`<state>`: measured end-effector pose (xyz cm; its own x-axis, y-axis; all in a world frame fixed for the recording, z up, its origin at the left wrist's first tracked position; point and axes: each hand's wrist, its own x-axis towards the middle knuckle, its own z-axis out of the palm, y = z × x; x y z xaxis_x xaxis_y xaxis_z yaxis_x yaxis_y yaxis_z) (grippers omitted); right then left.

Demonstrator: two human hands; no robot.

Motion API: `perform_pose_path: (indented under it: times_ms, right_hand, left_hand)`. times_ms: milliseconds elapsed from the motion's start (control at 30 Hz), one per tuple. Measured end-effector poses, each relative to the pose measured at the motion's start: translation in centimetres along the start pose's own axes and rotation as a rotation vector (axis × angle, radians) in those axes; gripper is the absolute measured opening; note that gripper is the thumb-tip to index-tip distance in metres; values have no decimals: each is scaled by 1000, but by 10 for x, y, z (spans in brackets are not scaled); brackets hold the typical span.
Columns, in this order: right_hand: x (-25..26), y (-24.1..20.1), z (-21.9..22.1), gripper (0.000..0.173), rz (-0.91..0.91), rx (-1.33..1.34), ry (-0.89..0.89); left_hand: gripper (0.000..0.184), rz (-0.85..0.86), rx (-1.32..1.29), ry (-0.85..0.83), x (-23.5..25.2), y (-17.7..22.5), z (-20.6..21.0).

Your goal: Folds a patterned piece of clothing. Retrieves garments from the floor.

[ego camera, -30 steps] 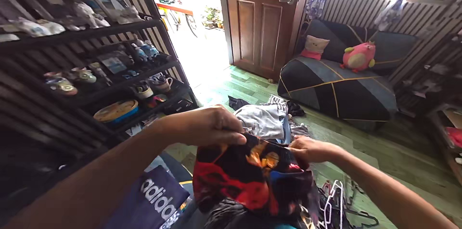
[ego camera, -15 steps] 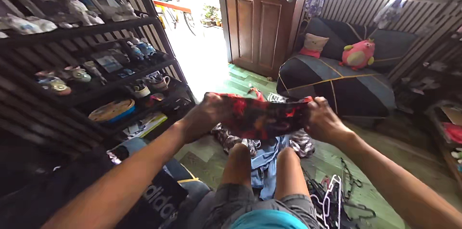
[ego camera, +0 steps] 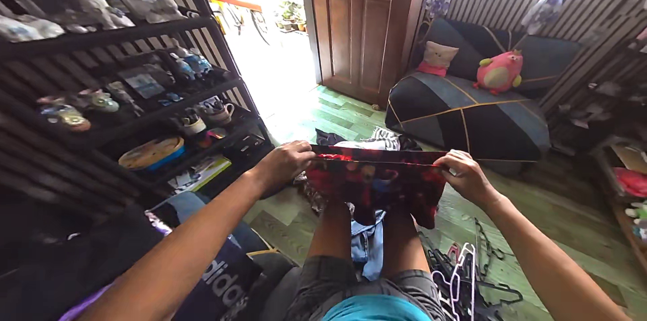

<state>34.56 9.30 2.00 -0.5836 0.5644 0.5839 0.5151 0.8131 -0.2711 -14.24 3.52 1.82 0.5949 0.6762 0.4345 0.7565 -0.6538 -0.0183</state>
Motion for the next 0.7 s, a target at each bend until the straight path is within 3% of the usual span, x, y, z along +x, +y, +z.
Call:
perform_pose_path:
  times_ms: [67,200,267,333,433,533,633,700]
  right_hand:
    - [5,-4,-8,18,-13,-91,53]
    - [5,-37,-27,24,28,-578,115]
    - [4,-62,-38,23,95,-644,132]
    - [1,-83,-60,14,166,-460,114]
    - [1,-85,-97,15,262,165,-14]
    - [16,-56,-89,10,523,808,-25]
    - [42,-40,-49,14,840,953,165]
    - [61,-54,-33,20,864,869,192]
  left_hand:
    - [21,-33,-16,62,7,5,-9]
    - [21,-80,-57,208,11,25,-31]
    - [21,-60,-54,291,10,45,-49]
    - [19,-50,-156,336,9,66,-74]
    - [11,-115,-528,215,6,74,-109]
    - [12,-438,-1063,-4,15,61,-112]
    - [18,-865,-1490,47,42,71,-82]
    - [25,-951,-1659,94,61,90,-62]
